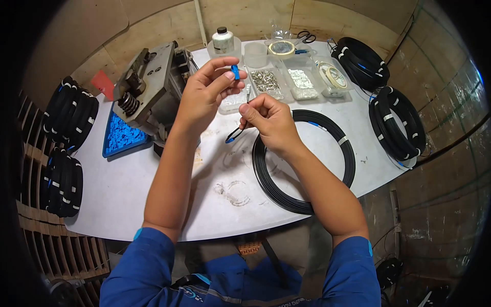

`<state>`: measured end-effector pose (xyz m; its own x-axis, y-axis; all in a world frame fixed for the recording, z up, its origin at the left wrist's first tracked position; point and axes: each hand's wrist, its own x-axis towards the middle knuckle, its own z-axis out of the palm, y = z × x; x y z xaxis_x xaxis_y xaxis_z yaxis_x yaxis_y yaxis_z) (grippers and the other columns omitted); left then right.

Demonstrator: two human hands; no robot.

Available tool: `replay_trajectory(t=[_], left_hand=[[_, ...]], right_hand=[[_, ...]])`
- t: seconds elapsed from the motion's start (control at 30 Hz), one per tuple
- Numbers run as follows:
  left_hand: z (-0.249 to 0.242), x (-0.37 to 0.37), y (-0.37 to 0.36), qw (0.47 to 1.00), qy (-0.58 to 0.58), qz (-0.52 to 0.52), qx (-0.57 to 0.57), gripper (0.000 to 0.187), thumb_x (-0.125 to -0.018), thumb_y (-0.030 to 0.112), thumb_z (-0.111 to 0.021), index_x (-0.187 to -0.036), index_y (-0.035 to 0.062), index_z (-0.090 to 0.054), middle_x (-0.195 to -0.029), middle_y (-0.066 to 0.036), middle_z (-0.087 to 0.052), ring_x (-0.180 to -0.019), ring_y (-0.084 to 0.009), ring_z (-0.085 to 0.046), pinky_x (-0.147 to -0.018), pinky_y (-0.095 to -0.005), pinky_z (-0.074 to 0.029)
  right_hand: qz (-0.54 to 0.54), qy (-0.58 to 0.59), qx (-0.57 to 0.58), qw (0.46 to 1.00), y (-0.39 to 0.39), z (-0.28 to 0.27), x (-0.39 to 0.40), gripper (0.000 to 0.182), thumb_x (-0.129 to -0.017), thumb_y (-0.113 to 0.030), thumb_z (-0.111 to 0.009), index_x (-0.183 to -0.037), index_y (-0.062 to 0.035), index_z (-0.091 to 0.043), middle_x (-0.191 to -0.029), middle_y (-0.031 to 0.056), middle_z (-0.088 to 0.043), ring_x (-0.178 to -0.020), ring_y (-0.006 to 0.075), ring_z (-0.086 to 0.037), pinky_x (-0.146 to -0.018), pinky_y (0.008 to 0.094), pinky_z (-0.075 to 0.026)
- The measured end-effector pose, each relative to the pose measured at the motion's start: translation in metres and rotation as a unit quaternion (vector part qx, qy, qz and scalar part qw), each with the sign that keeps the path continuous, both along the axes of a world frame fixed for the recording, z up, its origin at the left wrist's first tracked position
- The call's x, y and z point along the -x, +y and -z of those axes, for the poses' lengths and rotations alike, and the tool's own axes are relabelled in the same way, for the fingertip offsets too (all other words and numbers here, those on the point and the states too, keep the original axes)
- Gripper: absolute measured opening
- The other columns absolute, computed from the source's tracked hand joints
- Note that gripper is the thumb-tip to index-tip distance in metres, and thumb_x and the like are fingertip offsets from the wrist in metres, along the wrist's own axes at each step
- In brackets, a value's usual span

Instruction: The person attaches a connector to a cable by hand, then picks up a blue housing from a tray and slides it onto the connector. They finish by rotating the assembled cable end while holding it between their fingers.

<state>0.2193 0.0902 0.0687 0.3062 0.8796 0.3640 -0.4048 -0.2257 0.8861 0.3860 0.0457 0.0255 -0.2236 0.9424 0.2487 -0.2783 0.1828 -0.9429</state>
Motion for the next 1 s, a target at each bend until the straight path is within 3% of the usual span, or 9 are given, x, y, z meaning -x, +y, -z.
replay_trajectory(t=[0.1,0.17,0.3,0.47,0.63,1.0], left_hand=[[0.004,-0.001,-0.009,0.993,-0.08,0.022,0.083,0.031,-0.093,0.009,-0.059,-0.122,0.0014,-0.054,-0.108,-0.013,-0.065,-0.093,-0.0179,-0.064,-0.084,-0.0312,-0.053],[0.005,-0.002,-0.016,0.973,-0.161,0.037,0.163,0.029,-0.092,0.008,-0.059,-0.121,0.0042,-0.054,-0.108,-0.013,-0.066,-0.094,-0.0194,-0.065,-0.083,-0.0323,-0.053],[0.005,-0.002,-0.015,0.95,-0.239,0.026,0.197,0.024,-0.092,0.008,-0.058,-0.116,0.0051,-0.052,-0.106,-0.014,-0.066,-0.091,-0.0207,-0.066,-0.078,-0.0314,-0.053],[0.001,0.002,-0.015,0.948,-0.255,0.04,0.186,0.024,-0.092,0.008,-0.058,-0.115,0.0065,-0.052,-0.106,-0.013,-0.066,-0.092,-0.0208,-0.065,-0.08,-0.0336,-0.053],[-0.001,0.007,-0.019,0.938,-0.292,0.033,0.186,0.025,-0.092,0.009,-0.058,-0.116,0.0073,-0.052,-0.105,-0.012,-0.065,-0.094,-0.0224,-0.064,-0.084,-0.0365,-0.052],[-0.012,0.0,-0.004,0.951,-0.251,0.059,0.172,0.023,-0.093,0.012,-0.058,-0.115,0.0097,-0.051,-0.11,-0.013,-0.064,-0.096,-0.0239,-0.064,-0.086,-0.0401,-0.052]], right_hand=[[0.032,-0.001,0.02,0.999,-0.002,-0.009,0.008,0.019,-0.092,-0.02,-0.067,-0.088,-0.0028,-0.059,-0.077,0.0059,-0.065,-0.065,0.0123,-0.062,-0.06,0.0252,-0.053],[0.058,-0.003,0.035,0.998,-0.001,-0.022,0.012,0.02,-0.093,-0.021,-0.066,-0.089,-0.0032,-0.059,-0.077,0.0054,-0.065,-0.066,0.012,-0.062,-0.06,0.025,-0.053],[0.105,0.011,0.028,0.994,-0.004,-0.033,0.022,0.02,-0.094,-0.024,-0.065,-0.09,-0.0038,-0.061,-0.08,0.0037,-0.066,-0.068,0.011,-0.062,-0.059,0.0242,-0.052],[0.072,0.013,-0.02,0.997,0.001,-0.033,0.026,0.018,-0.092,-0.019,-0.067,-0.092,-0.0022,-0.061,-0.075,0.004,-0.066,-0.062,0.0099,-0.059,-0.055,0.0235,-0.048],[0.081,0.025,-0.049,0.995,0.01,-0.051,0.037,0.02,-0.09,-0.019,-0.07,-0.085,-0.0008,-0.063,-0.071,0.0021,-0.063,-0.059,0.0065,-0.054,-0.053,0.022,-0.044],[0.04,0.043,-0.06,0.996,0.027,-0.046,0.013,0.018,-0.089,-0.018,-0.07,-0.085,-0.002,-0.063,-0.072,0.0024,-0.063,-0.062,0.0071,-0.055,-0.056,0.0222,-0.046]])
